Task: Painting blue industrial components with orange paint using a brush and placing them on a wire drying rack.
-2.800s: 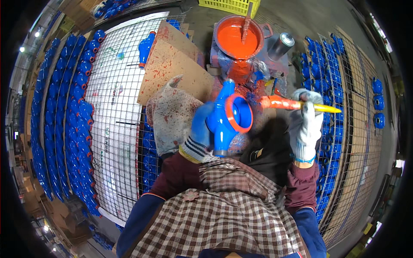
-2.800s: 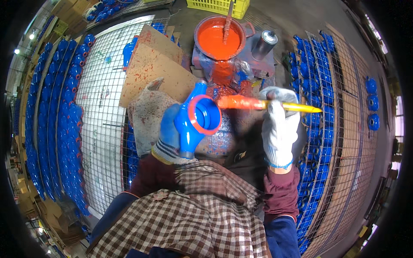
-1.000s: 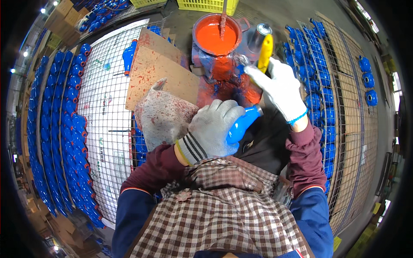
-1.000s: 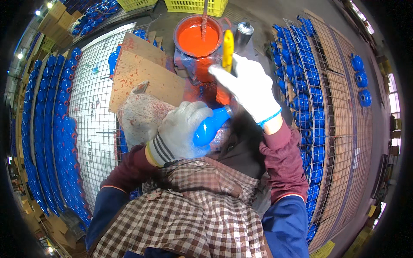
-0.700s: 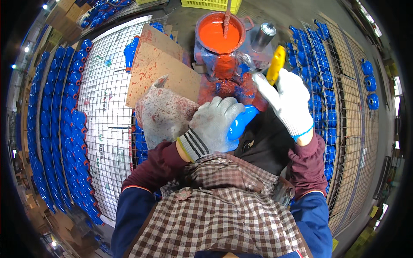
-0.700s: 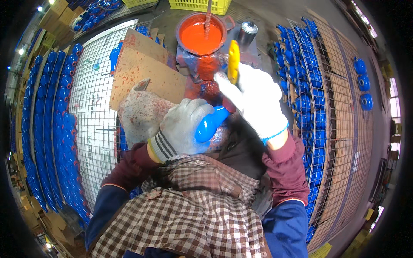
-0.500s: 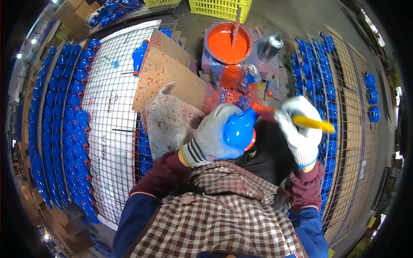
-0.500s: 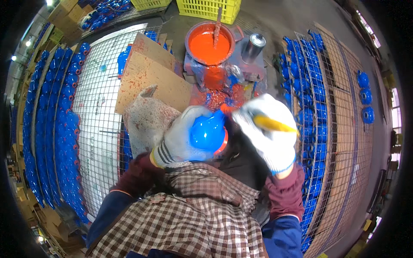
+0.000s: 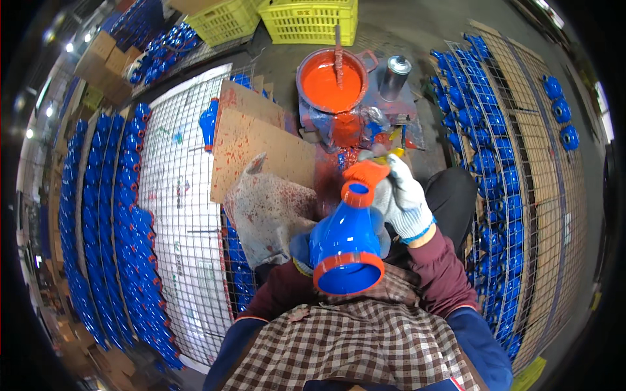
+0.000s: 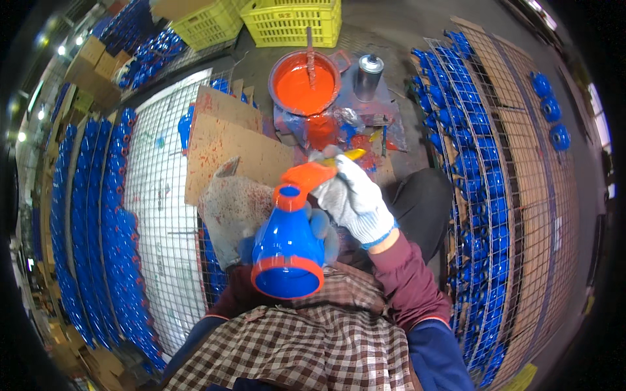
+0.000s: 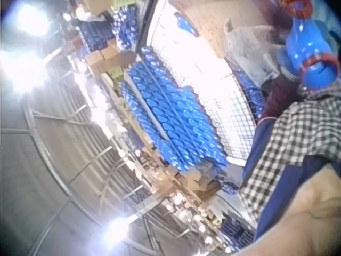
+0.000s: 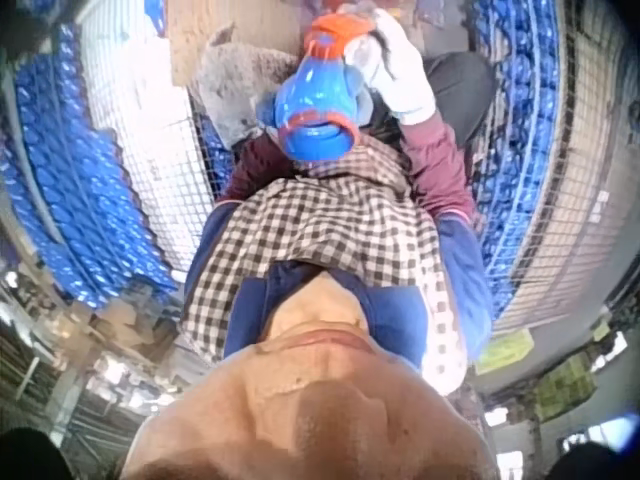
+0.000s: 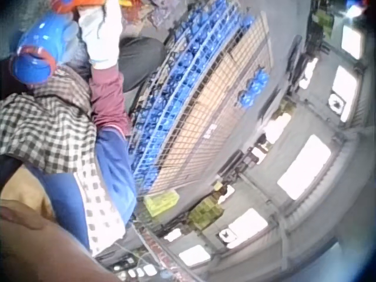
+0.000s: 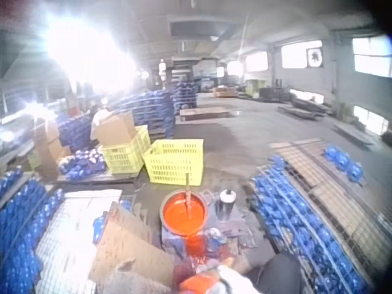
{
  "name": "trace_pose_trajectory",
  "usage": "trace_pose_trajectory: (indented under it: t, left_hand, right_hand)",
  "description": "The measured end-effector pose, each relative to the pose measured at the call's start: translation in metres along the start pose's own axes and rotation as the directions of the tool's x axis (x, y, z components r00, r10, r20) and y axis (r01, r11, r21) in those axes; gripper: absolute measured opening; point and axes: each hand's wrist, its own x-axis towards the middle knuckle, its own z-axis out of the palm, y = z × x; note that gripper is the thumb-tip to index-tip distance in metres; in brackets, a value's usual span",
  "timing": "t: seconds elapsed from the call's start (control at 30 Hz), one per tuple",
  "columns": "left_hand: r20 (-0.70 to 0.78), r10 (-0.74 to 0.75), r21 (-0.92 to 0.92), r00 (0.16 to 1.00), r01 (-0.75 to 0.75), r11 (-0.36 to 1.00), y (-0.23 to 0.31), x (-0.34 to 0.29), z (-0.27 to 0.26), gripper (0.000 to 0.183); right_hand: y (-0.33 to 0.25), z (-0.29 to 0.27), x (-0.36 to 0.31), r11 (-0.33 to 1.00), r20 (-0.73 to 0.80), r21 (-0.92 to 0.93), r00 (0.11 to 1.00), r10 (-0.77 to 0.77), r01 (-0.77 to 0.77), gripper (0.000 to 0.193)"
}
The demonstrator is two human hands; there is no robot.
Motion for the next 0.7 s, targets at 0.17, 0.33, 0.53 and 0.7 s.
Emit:
trace_pose_trajectory:
  t: [0.17,0.33,0.53,0.7]
  left_hand:
    - [-0.758,-0.344,-0.081,0.554,0.444,0.893,0.042,-0.003,0.032,0.099]
    - [-0.355,0.259,0.810,0.898,0.157,0.566,0.050,-0.022,0.024,0.100]
    - [-0.340,0.435,0.451,0.834,-0.261,0.854,0.060,-0.013,-0.002,0.074]
    - [-0.403,0.560,0.758,0.724,-0.079,0.647,0.051,-0.007,0.000,0.085]
  right_hand:
    - [-0.019,0.024,0.009,0.948,0.053,-0.248,0.980,-0.193,0.200,0.023]
    - [-0.035,0.058,-0.012,0.613,-0.036,-0.719,0.863,-0.504,0.327,0.019]
    - [-0.057,0.056,-0.043,0.743,-0.223,-0.554,0.793,-0.567,0.376,0.023]
    - [-0.045,0.050,-0.063,0.655,-0.283,-0.643,0.672,-0.684,0.397,0.024]
